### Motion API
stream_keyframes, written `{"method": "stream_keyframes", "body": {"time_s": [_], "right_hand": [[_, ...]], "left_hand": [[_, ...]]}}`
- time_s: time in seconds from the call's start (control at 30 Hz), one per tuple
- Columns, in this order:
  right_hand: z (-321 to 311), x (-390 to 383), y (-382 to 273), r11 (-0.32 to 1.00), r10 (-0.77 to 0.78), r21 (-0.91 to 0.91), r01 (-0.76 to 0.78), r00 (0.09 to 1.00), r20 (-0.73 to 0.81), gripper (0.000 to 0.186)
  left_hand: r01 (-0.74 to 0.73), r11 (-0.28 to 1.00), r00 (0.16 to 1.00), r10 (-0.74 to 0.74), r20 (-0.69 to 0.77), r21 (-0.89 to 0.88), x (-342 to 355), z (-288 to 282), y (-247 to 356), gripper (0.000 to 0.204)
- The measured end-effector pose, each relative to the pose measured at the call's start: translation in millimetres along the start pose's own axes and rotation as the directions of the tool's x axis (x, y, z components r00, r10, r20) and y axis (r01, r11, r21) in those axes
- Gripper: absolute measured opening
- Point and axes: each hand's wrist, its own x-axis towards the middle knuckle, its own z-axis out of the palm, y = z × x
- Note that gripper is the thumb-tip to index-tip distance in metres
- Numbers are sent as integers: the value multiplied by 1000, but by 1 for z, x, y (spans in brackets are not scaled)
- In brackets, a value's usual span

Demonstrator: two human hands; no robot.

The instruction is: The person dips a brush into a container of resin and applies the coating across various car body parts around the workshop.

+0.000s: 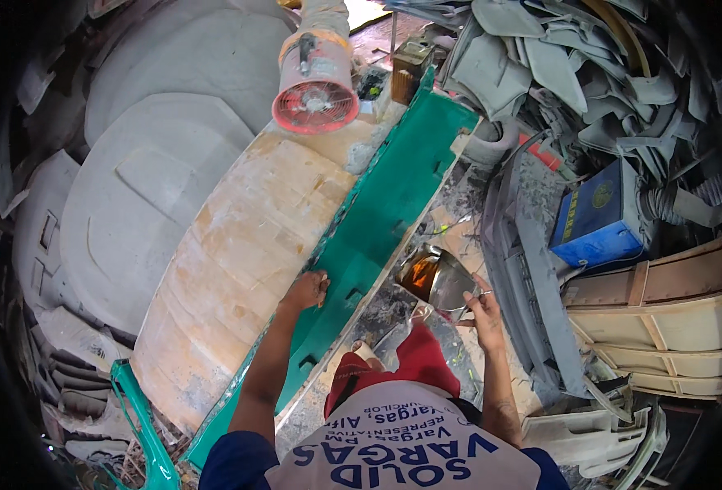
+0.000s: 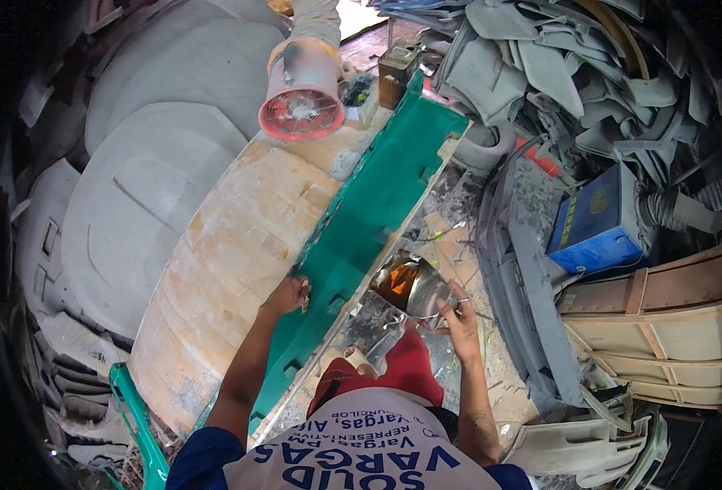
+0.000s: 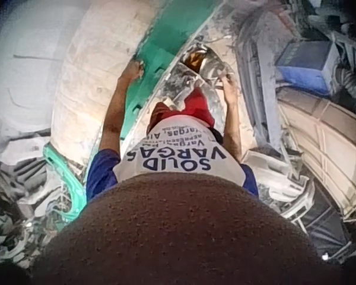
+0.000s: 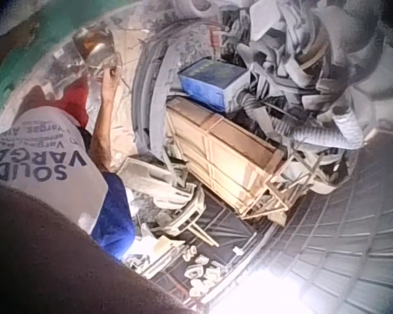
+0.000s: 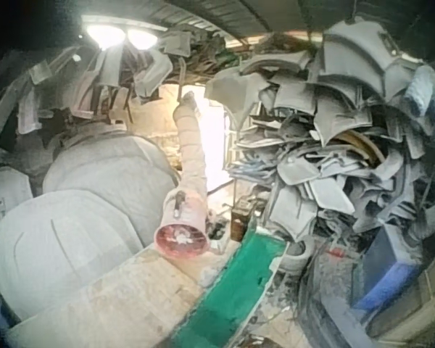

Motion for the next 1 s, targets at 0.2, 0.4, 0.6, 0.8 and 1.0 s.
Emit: {"method": "stream_keyframes", "body": {"time_s": [0.2,0.4,0.6,0.8,1.0], "right_hand": [[-18,57,-12,999,-37,-1,37,998,48,60],[-65,143,-7,983,-117,-113,143,970,214,59],[-76,209,-52,988,-51,-115,105,917,397,65],[-69,254,-48,971,-74,-141,193,803,592,67],[-52,260,-39,954,78,-244,173,645,760,70]], "left_hand": [[-171,985,946,163,-281,-6,96,-9,27,17],[-63,914,843,-166,-511,-402,121,-21,84,14],[-85,747,592,-494,-637,-659,72,4,120,25],[-122,628,351,-697,-626,-768,24,38,166,29],[-158,627,113,-756,-645,-763,-42,72,204,32]]}}
